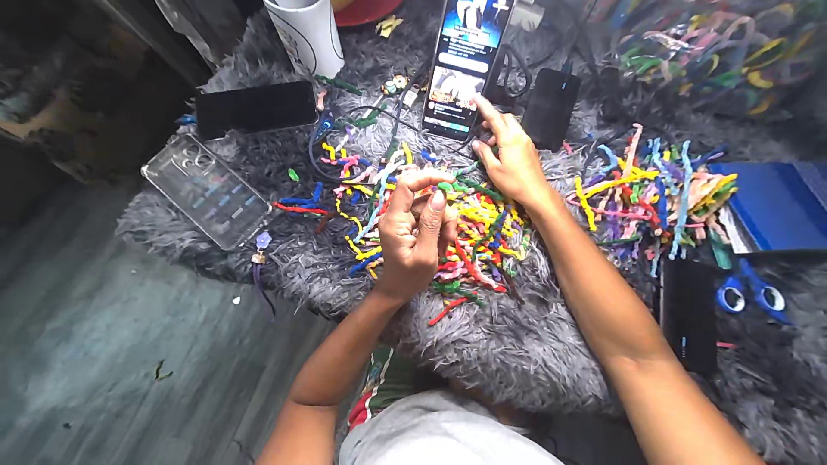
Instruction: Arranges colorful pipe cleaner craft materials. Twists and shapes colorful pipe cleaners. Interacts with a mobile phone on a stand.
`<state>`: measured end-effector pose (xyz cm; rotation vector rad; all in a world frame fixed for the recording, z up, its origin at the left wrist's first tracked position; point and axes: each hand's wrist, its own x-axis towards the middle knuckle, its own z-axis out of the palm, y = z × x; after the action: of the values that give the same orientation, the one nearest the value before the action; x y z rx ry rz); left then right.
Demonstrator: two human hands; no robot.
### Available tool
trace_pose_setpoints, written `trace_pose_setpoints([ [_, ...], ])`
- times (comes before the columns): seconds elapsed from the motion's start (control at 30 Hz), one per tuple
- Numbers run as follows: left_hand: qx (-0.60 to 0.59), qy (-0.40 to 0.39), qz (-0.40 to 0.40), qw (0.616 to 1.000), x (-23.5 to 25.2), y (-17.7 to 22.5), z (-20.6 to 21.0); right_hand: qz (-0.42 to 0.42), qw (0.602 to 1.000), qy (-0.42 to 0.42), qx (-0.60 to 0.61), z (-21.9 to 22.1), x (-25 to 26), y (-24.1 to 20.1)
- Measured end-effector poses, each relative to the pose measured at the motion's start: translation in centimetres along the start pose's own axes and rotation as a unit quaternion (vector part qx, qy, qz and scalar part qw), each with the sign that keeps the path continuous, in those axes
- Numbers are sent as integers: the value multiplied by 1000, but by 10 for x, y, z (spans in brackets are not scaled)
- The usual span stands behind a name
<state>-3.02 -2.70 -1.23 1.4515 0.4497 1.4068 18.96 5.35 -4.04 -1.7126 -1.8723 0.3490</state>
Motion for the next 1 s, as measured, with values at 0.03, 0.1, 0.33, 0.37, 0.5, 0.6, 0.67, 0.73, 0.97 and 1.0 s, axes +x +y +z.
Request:
trace_pose_setpoints([
  [0.03,3,0,-2,1000,0,0,0,-3,1000,5,0,1,0,0],
  [0.1,10,-1,-6,1000,-1,1,0,-5,1000,3,0,0,-2,-2],
  [0.33,23,-4,0,1000,-1,0,0,-10,1000,-3,-19,1,-2,0],
  [0.37,25,-4,1,1000,-1,-1,1,-9,1000,-1,-19,1,-2,-1],
  [0.5,29,-3,1,1000,-1,-1,1,-11,1000,-1,-19,2,-2,-1],
  [0.6,22,0,5,1000,-1,-1,0,-10,1000,-6,-21,1,-3,-2],
  [0.67,20,1,6,1000,-1,-2,0,-10,1000,-6,-26,1,-3,-2],
  [0.73,25,0,11,1000,-1,-3,0,-9,1000,-5,-28,2,-3,-1],
  [0.97,85,21,53,995,-1,-6,0,-82,989,114,47,-14,-14,-29],
  [1.0,87,25,56,994,-1,-6,0,-101,985,106,90,-22,-19,-43],
])
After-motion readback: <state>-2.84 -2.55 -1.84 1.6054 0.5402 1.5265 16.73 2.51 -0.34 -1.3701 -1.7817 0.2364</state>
